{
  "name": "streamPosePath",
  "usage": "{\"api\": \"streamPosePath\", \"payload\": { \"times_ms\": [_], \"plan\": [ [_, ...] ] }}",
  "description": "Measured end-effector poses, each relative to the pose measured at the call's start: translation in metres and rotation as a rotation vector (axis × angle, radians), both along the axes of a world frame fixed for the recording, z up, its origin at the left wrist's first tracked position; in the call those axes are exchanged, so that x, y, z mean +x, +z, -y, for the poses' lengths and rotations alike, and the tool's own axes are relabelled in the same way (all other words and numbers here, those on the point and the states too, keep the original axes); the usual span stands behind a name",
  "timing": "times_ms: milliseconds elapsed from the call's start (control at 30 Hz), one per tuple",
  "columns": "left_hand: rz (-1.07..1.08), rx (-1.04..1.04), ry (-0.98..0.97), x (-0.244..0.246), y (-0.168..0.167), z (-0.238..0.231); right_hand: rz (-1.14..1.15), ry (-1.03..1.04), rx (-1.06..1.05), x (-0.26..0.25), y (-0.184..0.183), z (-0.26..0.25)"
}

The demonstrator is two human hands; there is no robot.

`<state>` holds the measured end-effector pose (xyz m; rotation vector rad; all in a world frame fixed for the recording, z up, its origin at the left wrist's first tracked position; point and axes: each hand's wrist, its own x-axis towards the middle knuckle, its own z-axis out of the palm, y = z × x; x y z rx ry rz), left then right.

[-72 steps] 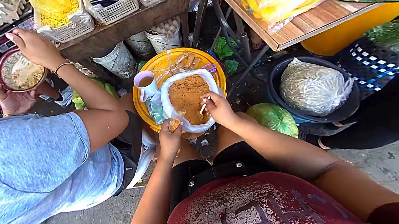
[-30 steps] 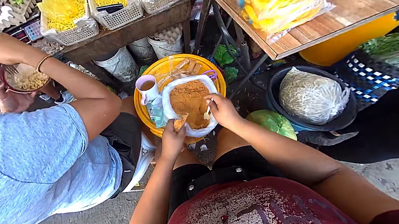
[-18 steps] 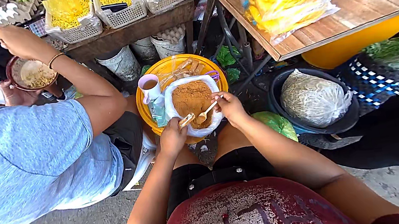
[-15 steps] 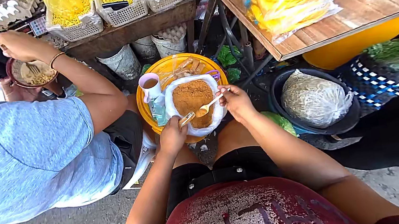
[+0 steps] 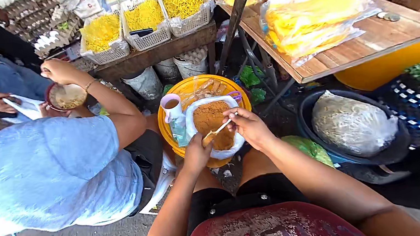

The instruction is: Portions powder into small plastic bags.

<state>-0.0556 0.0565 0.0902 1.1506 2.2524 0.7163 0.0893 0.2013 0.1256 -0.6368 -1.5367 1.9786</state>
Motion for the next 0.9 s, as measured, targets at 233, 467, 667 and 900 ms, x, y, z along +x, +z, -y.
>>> {"api": "streamPosePath", "payload": {
  "times_ms": [233,467,667,900],
  "plan": [
    [0.395,0.285,0.129,-0.003,0.009,0.010,-0.199,-0.261,0.099,0.017,0.003,-0.021],
    [0.684,0.416,-0.004,0.018,0.028,-0.004,0.438,-0.346,0.707,0.028,-0.049,0.000],
    [0.591,0.408,-0.282,0.056,0.046,-0.031,0.184,-0.197,0.912,0.058,0.006,0.010],
    [0.626,0.483,-0.424,0.088,0.047,-0.060,0.195,-0.338,0.983,0.083,0.021,0.009]
  ]
}}
